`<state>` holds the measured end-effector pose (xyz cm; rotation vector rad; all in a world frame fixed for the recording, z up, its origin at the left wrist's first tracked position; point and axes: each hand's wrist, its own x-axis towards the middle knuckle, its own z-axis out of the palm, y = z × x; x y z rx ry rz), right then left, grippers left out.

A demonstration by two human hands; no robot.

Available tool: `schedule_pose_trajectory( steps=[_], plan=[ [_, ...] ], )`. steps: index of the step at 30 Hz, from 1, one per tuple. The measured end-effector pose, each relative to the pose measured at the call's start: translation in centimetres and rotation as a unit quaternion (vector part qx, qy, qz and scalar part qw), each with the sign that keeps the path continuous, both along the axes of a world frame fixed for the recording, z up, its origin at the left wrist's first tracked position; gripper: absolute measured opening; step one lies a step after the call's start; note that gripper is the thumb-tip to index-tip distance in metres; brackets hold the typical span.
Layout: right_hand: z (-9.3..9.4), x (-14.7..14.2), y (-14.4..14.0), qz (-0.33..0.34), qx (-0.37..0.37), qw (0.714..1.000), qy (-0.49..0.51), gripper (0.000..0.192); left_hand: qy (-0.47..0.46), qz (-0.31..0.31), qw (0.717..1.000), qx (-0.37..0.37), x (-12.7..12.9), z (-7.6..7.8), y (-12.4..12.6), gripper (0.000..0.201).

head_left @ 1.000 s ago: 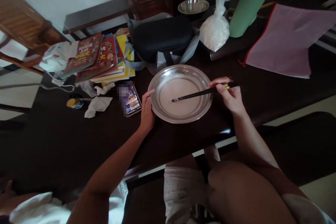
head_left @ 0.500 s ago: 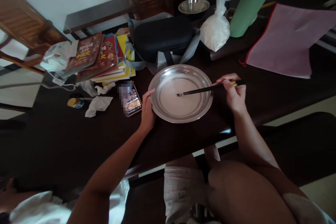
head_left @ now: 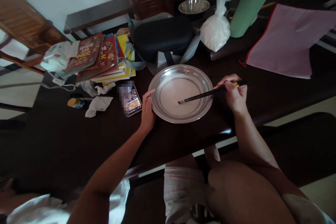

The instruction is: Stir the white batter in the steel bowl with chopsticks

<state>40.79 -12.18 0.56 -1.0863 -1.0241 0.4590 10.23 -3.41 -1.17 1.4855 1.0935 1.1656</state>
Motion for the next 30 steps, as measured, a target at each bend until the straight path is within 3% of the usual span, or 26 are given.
schedule_pose_trajectory(
  steps=[4,9,14,16,20,26,30],
  plan=[
    [0.26,-0.10,-0.08,0.024,-0.053,0.997,-0.047,0.033,0.022,-0.005,1.000,0.009,-0.01,0.24,-0.08,0.038],
    [0.14,-0.08,0.01,-0.040,0.006,0.999,0.004,0.032,0.013,-0.003,1.000,0.003,0.00,0.24,-0.04,0.039],
    [0.36,-0.24,-0.23,0.024,-0.040,0.998,-0.035,0.030,0.013,0.000,1.000,0.013,0.09,0.28,-0.04,0.041],
    [0.39,-0.24,-0.17,0.008,-0.046,0.998,-0.049,0.032,0.010,0.004,1.000,0.008,0.13,0.23,-0.03,0.040],
    [0.06,-0.07,0.07,-0.048,0.013,0.999,0.001,0.031,0.003,0.006,1.000,0.006,0.17,0.10,0.02,0.042],
    [0.25,-0.14,-0.21,0.021,-0.046,0.997,-0.049,0.030,-0.004,0.002,1.000,0.004,0.09,-0.02,0.03,0.042],
    [0.19,-0.14,-0.08,-0.033,-0.010,0.999,-0.028,0.031,0.002,0.000,1.000,0.001,0.03,-0.08,0.08,0.042]
  ],
)
